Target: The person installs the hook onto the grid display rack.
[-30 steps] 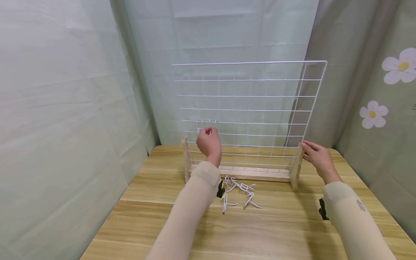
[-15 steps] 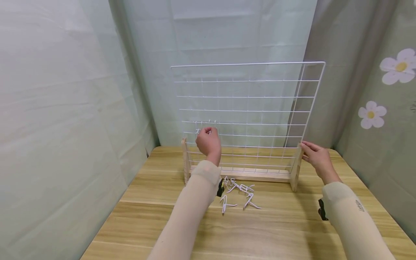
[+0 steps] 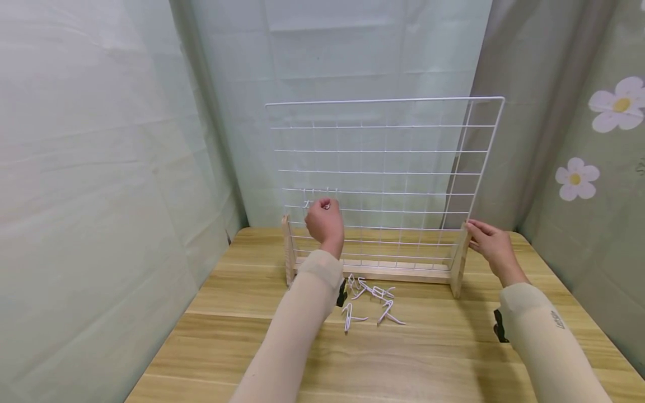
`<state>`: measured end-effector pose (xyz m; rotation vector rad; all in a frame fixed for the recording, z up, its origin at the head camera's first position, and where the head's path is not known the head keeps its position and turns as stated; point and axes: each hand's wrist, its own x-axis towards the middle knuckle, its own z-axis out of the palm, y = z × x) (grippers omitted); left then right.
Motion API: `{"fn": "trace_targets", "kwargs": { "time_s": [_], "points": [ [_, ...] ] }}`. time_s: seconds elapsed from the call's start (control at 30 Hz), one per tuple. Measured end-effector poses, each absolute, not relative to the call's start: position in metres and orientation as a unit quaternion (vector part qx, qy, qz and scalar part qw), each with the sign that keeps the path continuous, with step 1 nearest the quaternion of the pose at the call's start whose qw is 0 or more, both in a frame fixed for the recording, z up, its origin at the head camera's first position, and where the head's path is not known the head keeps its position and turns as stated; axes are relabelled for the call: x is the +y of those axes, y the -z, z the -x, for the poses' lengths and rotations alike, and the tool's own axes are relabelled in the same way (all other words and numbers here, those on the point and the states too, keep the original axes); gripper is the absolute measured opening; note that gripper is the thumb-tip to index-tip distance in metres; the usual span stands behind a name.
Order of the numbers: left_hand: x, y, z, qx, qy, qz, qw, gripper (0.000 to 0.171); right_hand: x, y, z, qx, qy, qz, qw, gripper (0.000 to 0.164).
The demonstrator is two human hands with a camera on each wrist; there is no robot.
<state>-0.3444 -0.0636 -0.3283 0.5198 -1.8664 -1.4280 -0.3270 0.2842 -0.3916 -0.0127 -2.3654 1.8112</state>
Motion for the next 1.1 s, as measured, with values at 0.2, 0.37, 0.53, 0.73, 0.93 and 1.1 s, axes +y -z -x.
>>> {"fn": "trace_targets", "kwargs": {
  "time_s": [0.2, 0.37, 0.53, 0.73, 0.93, 1.1],
  "points": [
    [-0.061, 0.331, 0.343, -0.726, 0.554, -0.192, 0.359, 0.014, 0.285, 0.392, 0.326, -0.791, -0.607, 0.006, 0.08, 0.067],
    [-0.061, 0.335, 0.343, -0.732, 0.547, -0.19, 0.358, 0.015, 0.286, 0.392, 0.326, -0.789, -0.61, 0.006, 0.081, 0.068],
    [-0.062, 0.339, 0.343, -0.735, 0.546, -0.183, 0.358, 0.016, 0.287, 0.392, 0.327, -0.789, -0.609, 0.006, 0.081, 0.069],
    [-0.061, 0.347, 0.343, -0.739, 0.548, -0.177, 0.35, 0.015, 0.289, 0.394, 0.329, -0.79, -0.609, 0.014, 0.072, 0.068],
    [-0.061, 0.353, 0.34, -0.74, 0.549, -0.172, 0.347, 0.013, 0.291, 0.393, 0.33, -0.789, -0.609, 0.016, 0.076, 0.069],
    [-0.064, 0.358, 0.337, -0.744, 0.55, -0.164, 0.342, 0.011, 0.294, 0.394, 0.331, -0.785, -0.614, 0.011, 0.079, 0.068]
  ]
}}
